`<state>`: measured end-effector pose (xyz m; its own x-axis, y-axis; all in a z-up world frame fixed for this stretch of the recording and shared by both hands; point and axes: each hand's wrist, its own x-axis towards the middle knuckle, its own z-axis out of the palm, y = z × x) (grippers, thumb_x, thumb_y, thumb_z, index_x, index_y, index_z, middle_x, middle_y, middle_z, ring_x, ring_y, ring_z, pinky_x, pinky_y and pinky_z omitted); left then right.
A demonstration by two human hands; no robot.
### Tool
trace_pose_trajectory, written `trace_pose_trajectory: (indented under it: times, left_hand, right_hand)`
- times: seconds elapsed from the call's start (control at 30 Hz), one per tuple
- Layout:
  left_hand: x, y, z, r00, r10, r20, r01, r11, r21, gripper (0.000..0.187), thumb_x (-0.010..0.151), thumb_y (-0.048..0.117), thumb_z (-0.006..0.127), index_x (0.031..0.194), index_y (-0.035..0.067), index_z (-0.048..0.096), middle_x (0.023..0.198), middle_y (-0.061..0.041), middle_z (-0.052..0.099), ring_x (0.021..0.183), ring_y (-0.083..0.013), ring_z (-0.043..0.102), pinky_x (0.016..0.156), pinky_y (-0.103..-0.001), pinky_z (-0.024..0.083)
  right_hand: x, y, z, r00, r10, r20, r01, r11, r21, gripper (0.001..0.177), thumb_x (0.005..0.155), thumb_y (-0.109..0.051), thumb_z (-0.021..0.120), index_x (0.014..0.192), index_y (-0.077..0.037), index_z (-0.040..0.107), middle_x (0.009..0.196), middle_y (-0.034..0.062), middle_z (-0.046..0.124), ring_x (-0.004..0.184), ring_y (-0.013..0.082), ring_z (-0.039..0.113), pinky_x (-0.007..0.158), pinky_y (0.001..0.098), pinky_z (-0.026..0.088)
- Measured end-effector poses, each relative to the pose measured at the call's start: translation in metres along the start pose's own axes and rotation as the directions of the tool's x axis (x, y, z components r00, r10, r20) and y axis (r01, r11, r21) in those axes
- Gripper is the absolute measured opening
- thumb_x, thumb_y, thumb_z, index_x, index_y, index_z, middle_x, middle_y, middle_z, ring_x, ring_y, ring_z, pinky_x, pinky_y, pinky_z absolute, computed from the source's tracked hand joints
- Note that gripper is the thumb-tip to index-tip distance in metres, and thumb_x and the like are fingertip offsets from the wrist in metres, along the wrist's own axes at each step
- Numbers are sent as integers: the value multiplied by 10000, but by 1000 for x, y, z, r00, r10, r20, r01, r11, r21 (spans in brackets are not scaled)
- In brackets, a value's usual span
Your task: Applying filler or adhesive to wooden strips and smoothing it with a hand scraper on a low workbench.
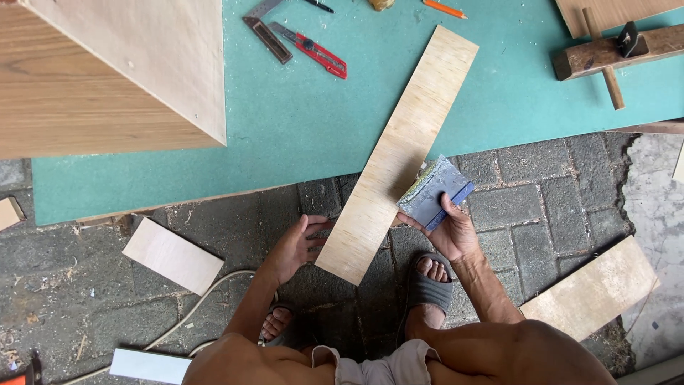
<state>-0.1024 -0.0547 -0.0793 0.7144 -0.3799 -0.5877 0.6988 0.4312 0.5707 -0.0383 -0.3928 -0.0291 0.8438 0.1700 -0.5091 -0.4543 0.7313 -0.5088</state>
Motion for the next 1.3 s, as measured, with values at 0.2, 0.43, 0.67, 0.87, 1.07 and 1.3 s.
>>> trace_pose_trajectory:
  times: [0.2, 0.43, 0.67, 0.87, 1.07, 1.3]
  left_hand:
    - [45, -88, 1, 946, 64, 319, 110, 859, -501, 692, 933, 657, 458, 1443, 201, 564, 1387, -192, 640, 1250, -353, 631, 1069, -509, 479]
    - [54, -145, 30, 862, 71, 502, 343, 647, -680, 681, 842, 487, 598, 1496, 300, 545, 1472, -211, 575, 1264, -496, 587, 1058, -652, 476]
    - [47, -153, 43, 841, 93, 533, 342, 672, -657, 696, 853, 508, 589, 1506, 275, 527, 1470, -226, 570, 1256, -501, 589, 1053, -663, 471]
    - [43, -152, 47, 828, 130, 546, 317, 694, -646, 713, 863, 528, 582, 1516, 251, 511, 1468, -240, 566, 1248, -506, 591, 1048, -674, 467]
    - [37, -143, 53, 820, 138, 555, 319, 695, -645, 732, 872, 547, 574, 1526, 227, 495, 1466, -254, 562, 1241, -511, 592, 1044, -684, 462]
    - [31, -134, 62, 813, 162, 560, 315, 686, -656, 758, 884, 572, 564, 1538, 198, 474, 1463, -272, 557, 1231, -518, 594, 1038, -697, 456]
  right_hand:
    - [-29, -34, 12, 993, -106, -49, 100, 988, -118, 433, 911, -259, 646, 1331, -161, 615, 1380, 181, 648, 1193, 442, 640, 1008, 805, 413]
    - [5, -145, 36, 906, -412, 98, 406, 778, -480, 414, 982, -122, 547, 1396, -125, 520, 1386, 204, 574, 1202, 456, 624, 978, 637, 579]
    - [138, -213, 109, 846, -189, 499, 218, -731, -647, 236, 1099, -71, 586, 1253, 57, 712, 812, 196, 728, 539, 292, 646, 480, 414, 576]
    - [226, -214, 109, 911, -113, 397, 135, -828, -545, 182, 1077, -72, 566, 948, -7, 676, 744, 155, 658, 677, 328, 616, 640, 467, 521]
    - [254, -212, 104, 939, -138, 315, 55, -844, -534, 244, 1085, -113, 528, 908, -29, 673, 742, 133, 639, 668, 313, 585, 521, 431, 472]
    - [267, -214, 96, 954, -116, 277, 49, -849, -526, 280, 1102, -135, 539, 866, -24, 641, 729, 121, 622, 663, 303, 567, 538, 432, 467]
